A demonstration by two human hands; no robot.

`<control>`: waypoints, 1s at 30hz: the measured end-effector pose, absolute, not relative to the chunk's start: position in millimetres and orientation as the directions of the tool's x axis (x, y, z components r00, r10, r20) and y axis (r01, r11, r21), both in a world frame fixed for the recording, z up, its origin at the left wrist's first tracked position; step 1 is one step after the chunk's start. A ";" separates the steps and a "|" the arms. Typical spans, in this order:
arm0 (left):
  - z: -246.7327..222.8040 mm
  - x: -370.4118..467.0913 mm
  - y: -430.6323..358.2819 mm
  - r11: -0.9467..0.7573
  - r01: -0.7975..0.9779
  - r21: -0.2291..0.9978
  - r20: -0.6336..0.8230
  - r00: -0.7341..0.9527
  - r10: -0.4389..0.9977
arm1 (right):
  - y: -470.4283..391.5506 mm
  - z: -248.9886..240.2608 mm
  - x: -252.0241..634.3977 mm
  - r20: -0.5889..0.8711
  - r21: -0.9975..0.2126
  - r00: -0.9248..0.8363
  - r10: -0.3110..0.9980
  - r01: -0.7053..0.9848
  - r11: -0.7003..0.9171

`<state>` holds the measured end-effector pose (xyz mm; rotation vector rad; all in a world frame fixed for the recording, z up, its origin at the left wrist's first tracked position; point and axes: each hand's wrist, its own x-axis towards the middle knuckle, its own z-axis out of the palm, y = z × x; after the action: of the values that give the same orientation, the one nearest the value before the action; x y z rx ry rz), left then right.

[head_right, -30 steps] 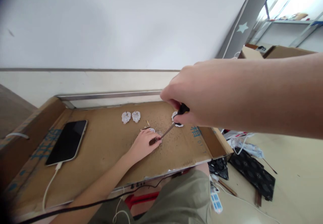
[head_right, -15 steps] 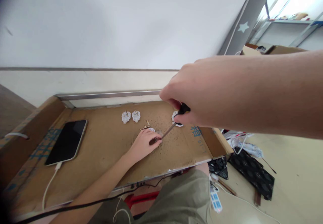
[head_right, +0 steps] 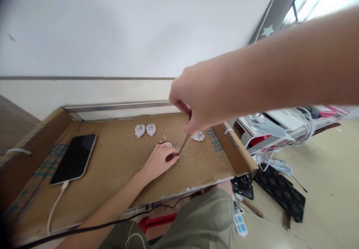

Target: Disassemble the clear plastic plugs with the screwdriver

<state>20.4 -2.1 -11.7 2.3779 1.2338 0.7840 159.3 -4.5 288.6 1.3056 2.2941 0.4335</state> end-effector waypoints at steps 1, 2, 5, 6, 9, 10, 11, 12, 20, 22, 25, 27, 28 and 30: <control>-11.7 20.3 -2.1 -0.561 0.634 0.533 0.313 0.468 0.827 | -3.0 291.5 157.3 -0.288 0.449 -0.443 0.849 0.721 0.528; -11.8 20.2 -2.0 -0.561 0.633 0.533 0.312 0.469 0.826 | -1.8 294.3 155.8 -0.342 0.418 -0.439 0.831 0.721 0.553; -12.2 19.9 -2.0 -0.564 0.630 0.534 0.308 0.477 0.823 | 1.2 299.6 153.4 -0.431 0.398 -0.382 0.817 0.732 0.552; -12.4 19.9 -2.0 -0.565 0.630 0.533 0.306 0.478 0.823 | 2.4 300.1 153.1 -0.446 0.410 -0.329 0.832 0.751 0.517; -13.2 20.2 -2.0 -0.562 0.631 0.534 0.309 0.473 0.825 | 7.0 300.0 152.7 -0.459 0.424 -0.186 0.868 0.813 0.399; -13.2 20.3 -2.0 -0.561 0.631 0.536 0.311 0.471 0.826 | 8.4 300.0 152.9 -0.461 0.422 -0.160 0.873 0.825 0.375; -13.1 20.4 -2.1 -0.561 0.629 0.538 0.311 0.470 0.826 | 9.5 300.2 153.1 -0.464 0.419 -0.147 0.874 0.833 0.362; -12.9 20.5 -2.2 -0.561 0.628 0.540 0.310 0.471 0.826 | 10.0 300.6 153.2 -0.471 0.416 -0.141 0.871 0.835 0.360; -12.0 19.7 -3.1 -0.557 0.641 0.529 0.297 0.475 0.828 | 3.4 297.7 147.1 -0.525 0.471 -0.040 0.850 0.818 0.329; -12.7 19.7 -2.8 -0.559 0.641 0.525 0.303 0.473 0.827 | 4.0 295.1 147.1 -0.486 0.471 -0.127 0.865 0.795 0.382; -12.2 20.2 -2.4 -0.559 0.642 0.525 0.299 0.476 0.827 | 5.5 291.9 148.9 -0.407 0.483 -0.226 0.885 0.769 0.419; -10.9 20.6 -2.4 -0.558 0.640 0.528 0.292 0.480 0.827 | 5.7 291.3 149.0 -0.382 0.472 -0.258 0.887 0.771 0.427; -10.3 20.7 -2.4 -0.556 0.640 0.530 0.288 0.481 0.828 | 5.7 291.4 148.2 -0.381 0.459 -0.257 0.888 0.781 0.423; -9.6 20.9 -2.4 -0.553 0.638 0.535 0.285 0.480 0.830 | 5.5 292.3 145.4 -0.390 0.447 -0.228 0.892 0.800 0.400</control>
<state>20.9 -2.4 -9.6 2.3748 1.2324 0.7447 145.4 5.5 292.3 1.4382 2.0670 0.2008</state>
